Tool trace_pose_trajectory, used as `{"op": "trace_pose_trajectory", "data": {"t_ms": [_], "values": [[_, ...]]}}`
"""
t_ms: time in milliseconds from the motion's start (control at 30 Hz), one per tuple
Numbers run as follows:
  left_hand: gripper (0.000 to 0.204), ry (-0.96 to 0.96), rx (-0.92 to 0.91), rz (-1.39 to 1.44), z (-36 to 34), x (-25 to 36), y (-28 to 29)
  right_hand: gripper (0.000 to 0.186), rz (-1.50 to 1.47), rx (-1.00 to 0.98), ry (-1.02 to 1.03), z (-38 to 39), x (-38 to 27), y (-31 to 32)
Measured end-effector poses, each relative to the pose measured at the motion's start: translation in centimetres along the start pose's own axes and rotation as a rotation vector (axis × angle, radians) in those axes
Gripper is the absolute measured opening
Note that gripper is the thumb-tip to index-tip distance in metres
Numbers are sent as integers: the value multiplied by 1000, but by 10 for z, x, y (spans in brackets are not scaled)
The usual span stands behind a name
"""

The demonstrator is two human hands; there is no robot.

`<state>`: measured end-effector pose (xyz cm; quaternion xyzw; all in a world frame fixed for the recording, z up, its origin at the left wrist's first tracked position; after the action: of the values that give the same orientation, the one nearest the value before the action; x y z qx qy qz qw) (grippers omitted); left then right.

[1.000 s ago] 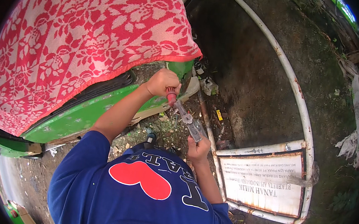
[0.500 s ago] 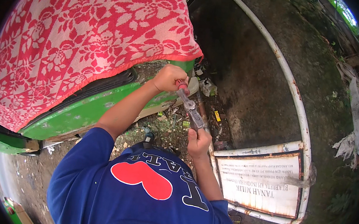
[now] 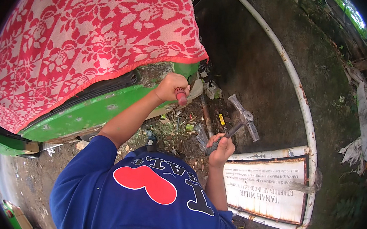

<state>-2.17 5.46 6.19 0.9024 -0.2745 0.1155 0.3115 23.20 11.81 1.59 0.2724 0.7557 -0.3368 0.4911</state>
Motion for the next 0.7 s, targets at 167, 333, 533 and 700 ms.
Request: {"op": "trace_pose_trajectory", "data": {"t_ms": [167,333,533,700], "values": [[17,-148,-21,-84,-2,12,-5,46,78,-23,-66,4,11,5],[24,-184,-20,-19,-8,11,2,47,77,-47,-103,6,15,1],[25,-193,-18,-12,-8,7,1,47,77,-69,-129,5,17,-2],[29,-265,-88,-78,-3,7,-6,47,122,-88,-132,5,19,-6]]}}
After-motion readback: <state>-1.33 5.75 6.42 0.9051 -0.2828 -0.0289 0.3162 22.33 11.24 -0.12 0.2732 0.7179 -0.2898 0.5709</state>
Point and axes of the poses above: each hand's wrist, its own z-axis away from the middle knuckle, its own y-axis out of the back of the hand, x = y × z, the point moved 7 cm from there along -z, towards the middle knuckle, and after that the axes turned 2 degrees about -y, right-handed, at the moved point
